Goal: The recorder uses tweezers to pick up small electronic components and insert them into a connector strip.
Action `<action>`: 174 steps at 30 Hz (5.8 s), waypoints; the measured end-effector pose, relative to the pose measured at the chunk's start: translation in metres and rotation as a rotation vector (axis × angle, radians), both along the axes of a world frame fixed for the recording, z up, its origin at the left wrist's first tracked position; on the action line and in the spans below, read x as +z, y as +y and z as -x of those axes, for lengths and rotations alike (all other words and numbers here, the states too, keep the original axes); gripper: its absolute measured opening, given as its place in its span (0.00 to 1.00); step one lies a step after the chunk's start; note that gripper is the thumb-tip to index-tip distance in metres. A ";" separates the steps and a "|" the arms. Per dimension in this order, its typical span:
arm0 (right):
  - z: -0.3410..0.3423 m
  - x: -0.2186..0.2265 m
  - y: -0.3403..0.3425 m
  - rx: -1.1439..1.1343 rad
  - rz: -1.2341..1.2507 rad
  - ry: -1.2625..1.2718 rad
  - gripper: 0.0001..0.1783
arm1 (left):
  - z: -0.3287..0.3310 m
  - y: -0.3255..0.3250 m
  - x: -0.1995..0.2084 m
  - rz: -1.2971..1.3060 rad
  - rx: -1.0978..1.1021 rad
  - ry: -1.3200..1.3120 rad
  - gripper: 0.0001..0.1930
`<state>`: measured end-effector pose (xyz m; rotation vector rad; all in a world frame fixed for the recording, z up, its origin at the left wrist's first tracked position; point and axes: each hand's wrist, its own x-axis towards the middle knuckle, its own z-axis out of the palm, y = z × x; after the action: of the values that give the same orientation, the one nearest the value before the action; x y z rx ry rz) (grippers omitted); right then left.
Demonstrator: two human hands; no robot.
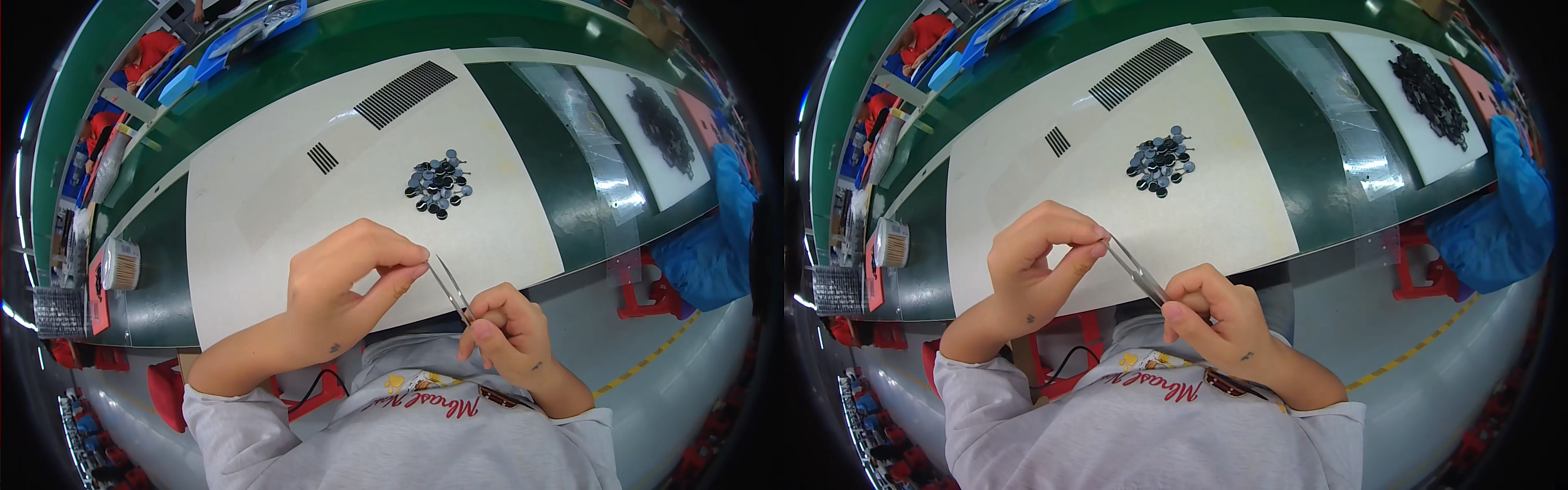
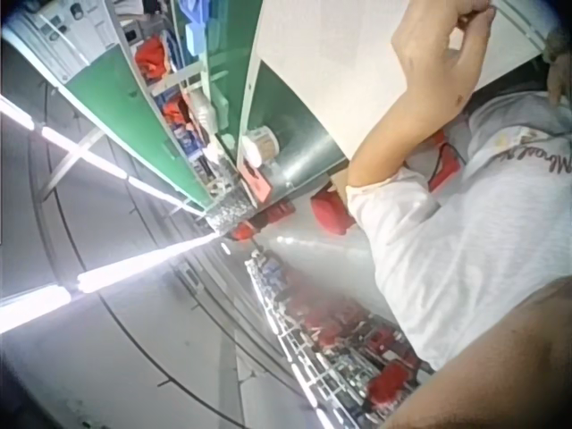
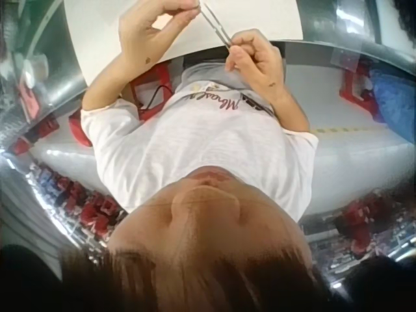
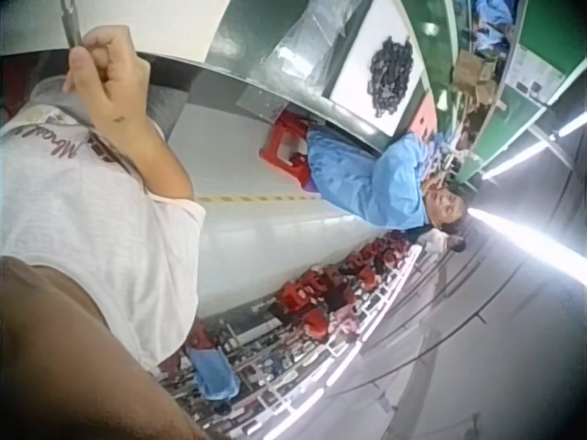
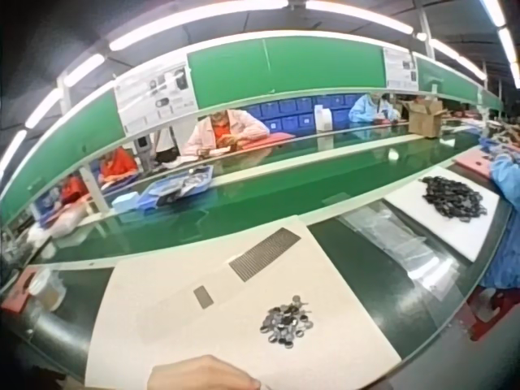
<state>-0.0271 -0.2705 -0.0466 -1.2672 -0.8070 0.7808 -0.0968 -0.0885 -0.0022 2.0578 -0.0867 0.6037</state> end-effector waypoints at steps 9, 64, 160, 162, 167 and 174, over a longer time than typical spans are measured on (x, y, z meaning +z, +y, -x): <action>0.009 -0.003 -0.002 -0.077 -0.019 -0.155 0.06 | 0.009 0.005 -0.009 -0.673 0.008 -0.352 0.10; -0.004 0.011 -0.003 -0.100 -0.152 -0.642 0.10 | 0.024 -0.001 0.030 0.707 -0.124 0.611 0.04; -0.026 -0.023 -0.037 -0.402 0.098 -0.869 0.08 | -0.095 0.070 -0.028 -0.573 -0.184 0.338 0.05; -0.025 -0.023 -0.037 -0.404 0.088 -0.861 0.08 | -0.094 0.068 -0.026 -0.572 -0.165 0.323 0.05; -0.027 -0.024 -0.038 -0.410 0.069 -0.838 0.07 | -0.090 0.056 -0.010 -0.544 -0.053 0.290 0.06; -0.024 -0.025 -0.035 -0.368 0.053 -0.655 0.06 | -0.067 0.043 -0.006 -0.173 -0.160 0.253 0.04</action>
<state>-0.0029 -0.3057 -0.0714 -1.6878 -1.0283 0.0759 -0.0295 -0.0451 -0.0082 2.2524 -0.1582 0.2413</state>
